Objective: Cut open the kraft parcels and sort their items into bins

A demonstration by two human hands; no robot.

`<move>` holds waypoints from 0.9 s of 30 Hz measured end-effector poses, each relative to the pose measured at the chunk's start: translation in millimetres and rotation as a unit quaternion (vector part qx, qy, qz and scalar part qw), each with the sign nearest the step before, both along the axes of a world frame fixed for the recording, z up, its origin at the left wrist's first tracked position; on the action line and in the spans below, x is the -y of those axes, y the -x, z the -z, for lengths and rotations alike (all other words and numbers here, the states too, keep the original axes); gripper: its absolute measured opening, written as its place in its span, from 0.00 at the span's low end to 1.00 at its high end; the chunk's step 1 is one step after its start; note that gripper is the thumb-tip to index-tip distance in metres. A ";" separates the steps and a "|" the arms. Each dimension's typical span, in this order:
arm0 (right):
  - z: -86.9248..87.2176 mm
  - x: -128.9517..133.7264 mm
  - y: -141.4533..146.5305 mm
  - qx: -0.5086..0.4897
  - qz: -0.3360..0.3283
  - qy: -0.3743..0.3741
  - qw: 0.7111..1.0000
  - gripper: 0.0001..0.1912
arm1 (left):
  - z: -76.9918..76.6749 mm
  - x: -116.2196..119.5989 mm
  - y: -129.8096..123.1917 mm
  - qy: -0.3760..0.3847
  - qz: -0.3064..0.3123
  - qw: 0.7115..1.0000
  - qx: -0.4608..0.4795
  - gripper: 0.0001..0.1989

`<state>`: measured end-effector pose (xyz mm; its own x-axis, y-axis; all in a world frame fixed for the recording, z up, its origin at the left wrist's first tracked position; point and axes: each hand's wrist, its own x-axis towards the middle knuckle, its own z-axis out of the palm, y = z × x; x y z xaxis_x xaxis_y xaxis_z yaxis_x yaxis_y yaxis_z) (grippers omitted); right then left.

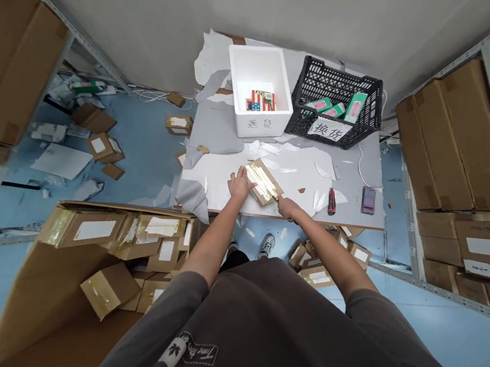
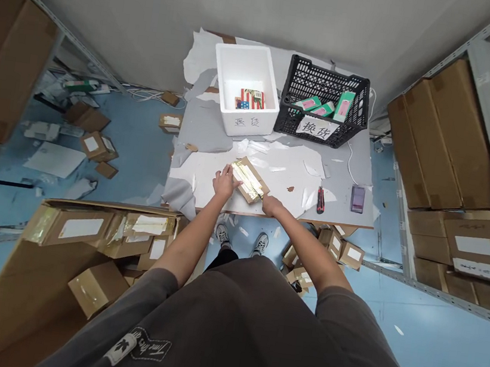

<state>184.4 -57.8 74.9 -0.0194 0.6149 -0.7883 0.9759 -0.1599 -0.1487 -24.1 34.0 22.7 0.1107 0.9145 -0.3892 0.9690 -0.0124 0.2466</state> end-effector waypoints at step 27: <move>67.1 -52.5 -1.2 -0.145 0.338 -0.143 0.919 0.23 | -16.2 21.2 -15.1 -0.043 0.299 0.953 0.014 0.28</move>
<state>185.6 -5.3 7.9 0.2596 0.7448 -0.6147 0.5797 -0.6293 -0.5176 -8.9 12.8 38.9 0.6317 0.7129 -0.3044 0.7752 -0.5826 0.2443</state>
